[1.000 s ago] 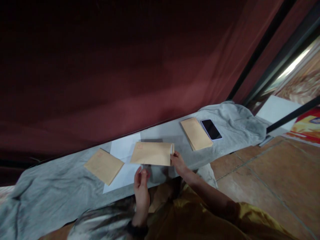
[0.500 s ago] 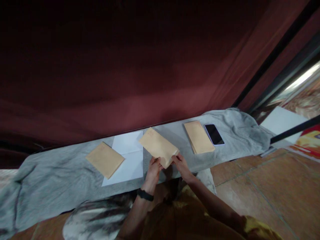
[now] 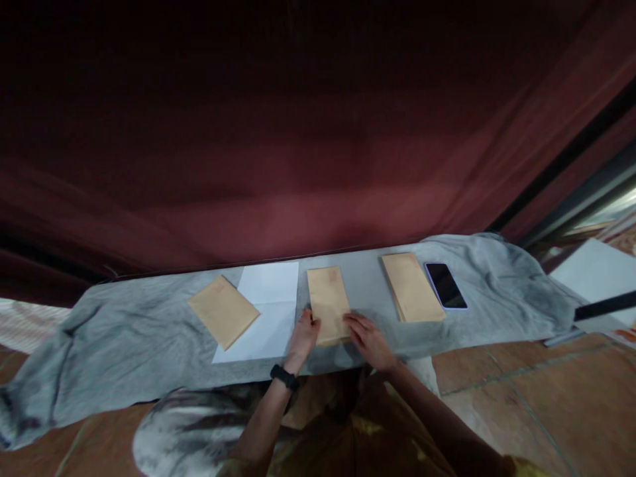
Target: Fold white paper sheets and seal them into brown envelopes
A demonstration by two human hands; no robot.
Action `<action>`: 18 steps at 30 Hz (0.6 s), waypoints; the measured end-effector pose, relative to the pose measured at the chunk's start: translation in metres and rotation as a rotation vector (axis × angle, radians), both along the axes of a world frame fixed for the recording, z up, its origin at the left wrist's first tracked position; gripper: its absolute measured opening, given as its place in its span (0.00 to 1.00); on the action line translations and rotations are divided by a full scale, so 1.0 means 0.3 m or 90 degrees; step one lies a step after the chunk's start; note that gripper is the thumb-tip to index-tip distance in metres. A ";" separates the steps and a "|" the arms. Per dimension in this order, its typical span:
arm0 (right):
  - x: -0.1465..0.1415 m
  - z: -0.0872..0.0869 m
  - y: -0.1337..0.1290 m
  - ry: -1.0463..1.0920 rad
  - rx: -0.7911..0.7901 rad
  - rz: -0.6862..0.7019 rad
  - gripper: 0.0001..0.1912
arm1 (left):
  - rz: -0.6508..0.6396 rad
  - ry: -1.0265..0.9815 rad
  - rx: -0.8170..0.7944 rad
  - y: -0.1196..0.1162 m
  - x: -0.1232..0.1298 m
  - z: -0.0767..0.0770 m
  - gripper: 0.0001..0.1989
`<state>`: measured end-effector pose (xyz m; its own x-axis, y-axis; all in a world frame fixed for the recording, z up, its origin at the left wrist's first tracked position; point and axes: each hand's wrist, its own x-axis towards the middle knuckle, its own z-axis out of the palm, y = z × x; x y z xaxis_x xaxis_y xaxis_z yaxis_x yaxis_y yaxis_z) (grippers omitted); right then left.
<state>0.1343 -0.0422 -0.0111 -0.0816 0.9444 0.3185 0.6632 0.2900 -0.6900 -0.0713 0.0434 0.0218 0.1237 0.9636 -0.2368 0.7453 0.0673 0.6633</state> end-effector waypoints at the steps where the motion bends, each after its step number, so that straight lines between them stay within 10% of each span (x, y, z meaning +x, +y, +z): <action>1: -0.003 -0.005 0.006 -0.057 0.016 0.023 0.19 | 0.003 0.047 0.035 -0.011 0.000 -0.004 0.11; 7: -0.012 -0.035 0.011 -0.147 0.048 0.025 0.19 | -0.187 0.160 0.396 0.026 0.103 -0.031 0.22; 18: -0.033 0.006 0.015 -0.134 0.059 0.027 0.17 | -0.386 0.229 0.374 0.312 0.226 -0.123 0.31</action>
